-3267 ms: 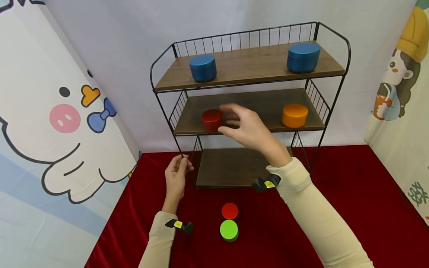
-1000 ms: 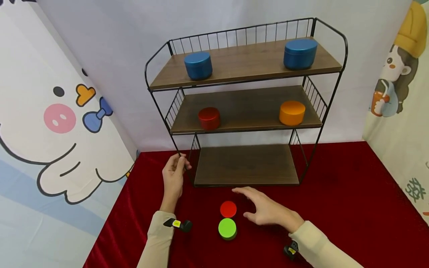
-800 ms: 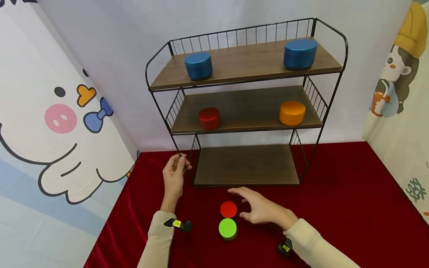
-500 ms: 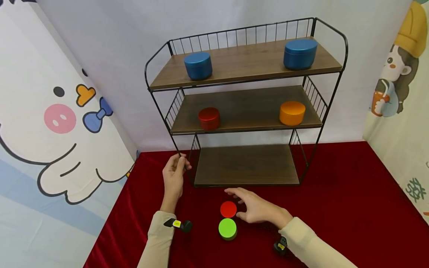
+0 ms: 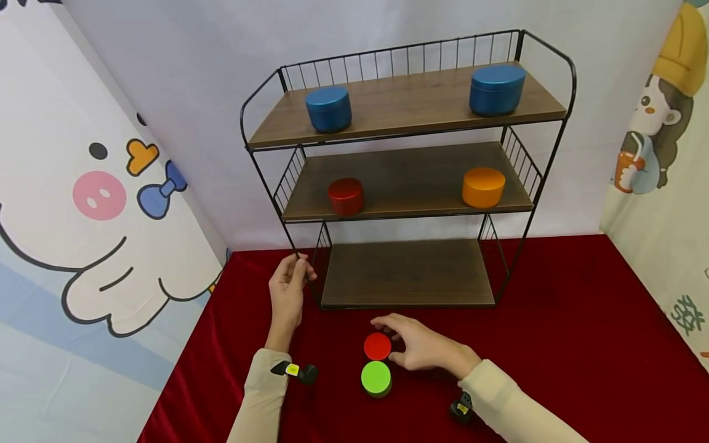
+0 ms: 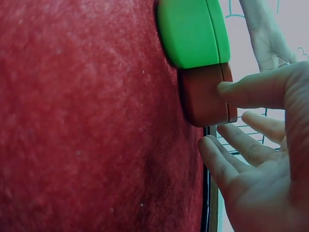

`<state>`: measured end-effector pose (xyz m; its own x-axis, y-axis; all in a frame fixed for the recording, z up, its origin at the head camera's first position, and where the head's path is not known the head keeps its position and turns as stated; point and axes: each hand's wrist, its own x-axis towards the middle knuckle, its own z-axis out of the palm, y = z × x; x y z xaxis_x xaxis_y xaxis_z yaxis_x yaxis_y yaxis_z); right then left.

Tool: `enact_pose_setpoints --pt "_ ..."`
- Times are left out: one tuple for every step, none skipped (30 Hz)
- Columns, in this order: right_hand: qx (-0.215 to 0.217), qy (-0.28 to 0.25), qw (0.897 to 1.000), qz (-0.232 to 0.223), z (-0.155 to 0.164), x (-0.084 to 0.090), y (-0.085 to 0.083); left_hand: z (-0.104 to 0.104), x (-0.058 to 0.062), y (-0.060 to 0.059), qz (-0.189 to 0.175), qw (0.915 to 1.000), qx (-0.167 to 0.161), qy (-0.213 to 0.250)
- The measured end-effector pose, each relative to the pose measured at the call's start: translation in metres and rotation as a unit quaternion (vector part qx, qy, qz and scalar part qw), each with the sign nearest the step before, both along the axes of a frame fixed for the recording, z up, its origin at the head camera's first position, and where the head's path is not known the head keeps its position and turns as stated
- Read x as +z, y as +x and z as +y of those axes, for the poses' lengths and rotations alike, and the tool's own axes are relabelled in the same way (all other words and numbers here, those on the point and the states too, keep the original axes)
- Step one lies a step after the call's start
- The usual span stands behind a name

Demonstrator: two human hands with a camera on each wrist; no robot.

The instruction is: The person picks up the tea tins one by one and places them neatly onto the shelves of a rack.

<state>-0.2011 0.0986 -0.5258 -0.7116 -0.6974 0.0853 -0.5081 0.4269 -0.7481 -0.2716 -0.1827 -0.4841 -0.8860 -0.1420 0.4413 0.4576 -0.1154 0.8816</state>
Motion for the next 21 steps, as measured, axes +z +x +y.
enact_pose_setpoints --pt "0.0 0.001 1.0 0.001 -0.0001 0.0001 0.0002 -0.0001 -0.0003 -0.0002 0.001 1.0 0.0 0.0" --pt "-0.001 0.001 1.0 0.001 -0.0003 0.0001 0.0003 -0.0001 -0.0004 -0.0002 0.002 1.0 -0.001 0.0" --pt "-0.001 0.002 1.0 0.002 -0.0004 0.0002 0.0006 -0.0002 -0.0007 -0.0004 0.002 1.0 -0.002 0.0" --pt "-0.001 0.002 1.0 0.002 -0.0006 0.0002 0.0008 -0.0003 -0.0009 -0.0005 0.003 1.0 -0.002 0.0" --pt "-0.001 0.002 1.0 0.001 -0.0008 0.0002 0.0009 -0.0004 -0.0012 -0.0006 0.004 1.0 -0.002 0.001" --pt "-0.002 0.003 1.0 0.001 -0.0009 0.0001 0.0011 -0.0005 -0.0014 -0.0008 0.004 1.0 -0.002 -0.001" --pt "-0.002 0.004 1.0 0.001 -0.0011 0.0004 0.0013 -0.0005 -0.0013 -0.0007 0.004 1.0 -0.002 -0.003" --pt "-0.002 0.005 1.0 0.002 -0.0012 0.0006 0.0015 -0.0006 -0.0013 -0.0008 0.005 1.0 -0.002 -0.003" --pt "-0.003 0.007 1.0 0.003 -0.0014 0.0007 0.0017 -0.0006 -0.0012 -0.0009 0.005 1.0 -0.003 -0.003" --pt "-0.004 0.009 1.0 0.003 -0.0014 0.0007 0.0018 -0.0006 -0.001 -0.0008 0.005 1.0 -0.003 -0.004" --pt "-0.004 0.013 1.0 0.004 -0.0014 0.0006 0.0017 -0.0005 -0.0008 -0.0007 0.005 1.0 -0.002 -0.006" --pt "-0.005 0.016 1.0 0.005 -0.0015 0.0005 0.0018 -0.0003 -0.0004 -0.0006 0.005 1.0 -0.002 -0.007" --pt "-0.005 0.019 1.0 0.006 -0.0016 0.0005 0.0018 -0.0002 -0.0002 -0.0004 0.005 1.0 -0.003 -0.007" --pt "-0.005 0.022 1.0 0.008 -0.0016 0.0003 0.0016 -0.0002 0.0 -0.0004 0.005 1.0 -0.003 -0.006" --pt "-0.005 0.023 1.0 0.009 -0.0015 0.0002 0.0014 0.0 0.0002 -0.0001 0.004 1.0 -0.003 -0.006" --pt "-0.005 0.024 1.0 0.009 -0.0016 0.0002 0.0013 0.0 0.0003 -0.0001 0.004 1.0 -0.003 -0.005" --pt "-0.005 0.025 1.0 0.01 -0.0016 0.0002 0.0013 0.0001 0.0004 -0.0002 0.003 1.0 -0.003 -0.004" --pt "-0.004 0.024 1.0 0.01 -0.0015 0.0003 0.0012 0.0001 0.0004 -0.0004 0.003 1.0 -0.004 -0.003" --pt "-0.003 0.023 1.0 0.011 -0.0015 0.0004 0.0011 0.0 0.0004 -0.0006 0.002 1.0 -0.004 -0.003" --pt "-0.003 0.022 1.0 0.011 -0.0014 0.0004 0.001 -0.0002 0.0003 -0.0008 0.002 1.0 -0.004 -0.002" --pt "-0.002 0.02 1.0 0.009 -0.0015 0.0005 0.001 -0.0002 0.0004 -0.0008 0.002 1.0 -0.003 -0.003"
